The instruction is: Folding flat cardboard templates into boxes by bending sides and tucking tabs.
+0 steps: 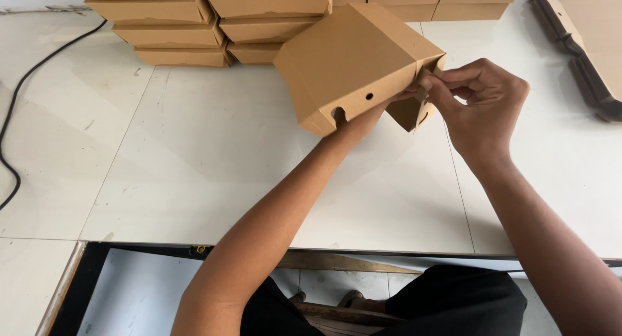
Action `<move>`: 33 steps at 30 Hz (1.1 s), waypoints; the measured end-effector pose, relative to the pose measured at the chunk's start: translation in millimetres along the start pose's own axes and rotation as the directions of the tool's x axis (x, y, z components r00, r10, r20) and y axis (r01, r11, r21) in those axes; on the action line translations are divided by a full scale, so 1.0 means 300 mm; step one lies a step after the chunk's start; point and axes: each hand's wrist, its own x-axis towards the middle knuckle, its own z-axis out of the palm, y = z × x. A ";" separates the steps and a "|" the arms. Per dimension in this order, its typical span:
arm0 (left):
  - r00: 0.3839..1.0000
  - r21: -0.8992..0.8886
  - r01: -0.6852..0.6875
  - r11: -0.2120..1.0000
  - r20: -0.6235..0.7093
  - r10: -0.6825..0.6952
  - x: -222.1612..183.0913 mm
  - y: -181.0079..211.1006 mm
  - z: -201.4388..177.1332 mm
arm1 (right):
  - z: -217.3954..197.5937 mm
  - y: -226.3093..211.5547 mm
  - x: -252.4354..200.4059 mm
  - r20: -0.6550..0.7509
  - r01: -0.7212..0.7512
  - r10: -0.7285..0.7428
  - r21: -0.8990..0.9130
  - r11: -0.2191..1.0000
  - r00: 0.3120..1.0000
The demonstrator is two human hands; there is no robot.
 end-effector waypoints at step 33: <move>0.846 -0.051 -0.532 0.845 -0.069 0.529 -0.059 0.180 -0.066 | -0.053 0.130 0.083 0.210 0.031 0.015 -0.215 0.976 0.978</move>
